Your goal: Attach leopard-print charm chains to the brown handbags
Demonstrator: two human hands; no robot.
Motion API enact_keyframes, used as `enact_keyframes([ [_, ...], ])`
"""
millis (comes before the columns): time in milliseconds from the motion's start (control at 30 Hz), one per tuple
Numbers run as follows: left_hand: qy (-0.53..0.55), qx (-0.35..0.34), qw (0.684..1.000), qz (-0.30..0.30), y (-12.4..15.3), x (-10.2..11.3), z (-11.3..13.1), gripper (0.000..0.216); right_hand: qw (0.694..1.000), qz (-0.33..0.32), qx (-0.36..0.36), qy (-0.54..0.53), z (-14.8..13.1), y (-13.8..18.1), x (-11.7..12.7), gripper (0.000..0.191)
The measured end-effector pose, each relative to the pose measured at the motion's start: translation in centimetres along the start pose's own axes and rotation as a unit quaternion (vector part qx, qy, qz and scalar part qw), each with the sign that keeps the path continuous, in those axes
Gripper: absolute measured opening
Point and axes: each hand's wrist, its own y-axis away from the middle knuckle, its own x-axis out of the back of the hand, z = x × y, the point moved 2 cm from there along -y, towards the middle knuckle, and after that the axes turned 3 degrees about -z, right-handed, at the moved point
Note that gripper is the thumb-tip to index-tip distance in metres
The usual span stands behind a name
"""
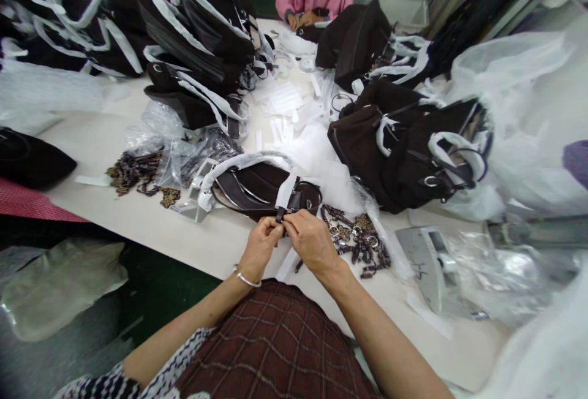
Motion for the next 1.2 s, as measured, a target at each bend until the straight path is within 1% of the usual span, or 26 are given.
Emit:
enact_keyframes([
  [67, -0.069, -0.055, 0.996, -0.009, 0.1, 0.3, 0.8, 0.011, 1.0, 0.013, 0.007, 0.018, 0.2, -0.3, 0.1, 0.022],
  [100, -0.088, -0.075, 0.993, -0.017, 0.2, 0.5, 1.2, 0.011, 0.999, 0.031, -0.004, 0.017, 0.3, -0.5, 0.2, 0.022],
  [167, -0.094, -0.088, 0.991, -0.026, 0.3, 0.7, 1.7, 0.01, 0.996, 0.074, -0.051, -0.005, 0.6, -0.9, 0.4, 0.02],
  [233, -0.08, -0.083, 0.993, -0.021, 0.2, 0.9, 2.1, 0.01, 0.988, 0.093, -0.11, -0.051, 0.9, -1.1, 0.4, 0.016],
  [300, -0.063, -0.07, 0.995, -0.014, -0.1, 0.8, 2.2, 0.01, 0.979, 0.083, -0.156, -0.098, 1.1, -1.3, 0.2, 0.015],
  [400, -0.045, -0.048, 0.998, -0.009, -0.5, 0.5, 1.9, 0.01, 0.968, 0.064, -0.197, -0.14, 1.2, -1.2, 0.0, 0.016],
  [500, -0.033, -0.03, 0.999, 0.001, -0.8, 0.1, 1.3, 0.011, 0.96, 0.057, -0.224, -0.156, 1.1, -1.2, -0.1, 0.018],
  [733, 0.011, -0.002, 1.0, 0.023, -0.7, 0.0, 0.0, 0.009, 0.95, 0.049, -0.248, -0.185, 0.8, -1.4, 0.1, 0.018],
  [900, 0.041, 0.023, 0.998, 0.03, -0.8, -0.1, -0.7, 0.008, 0.948, 0.049, -0.253, -0.186, 0.8, -1.4, 0.1, 0.018],
  [1033, 0.092, 0.041, 0.995, 0.025, -0.8, -0.4, -0.8, 0.009, 0.95, 0.047, -0.253, -0.179, 0.8, -1.3, 0.0, 0.018],
  [1200, 0.159, 0.031, 0.987, 0.01, -0.6, -0.6, -0.6, 0.015, 0.952, 0.045, -0.244, -0.178, 0.6, -1.2, 0.2, 0.019],
])
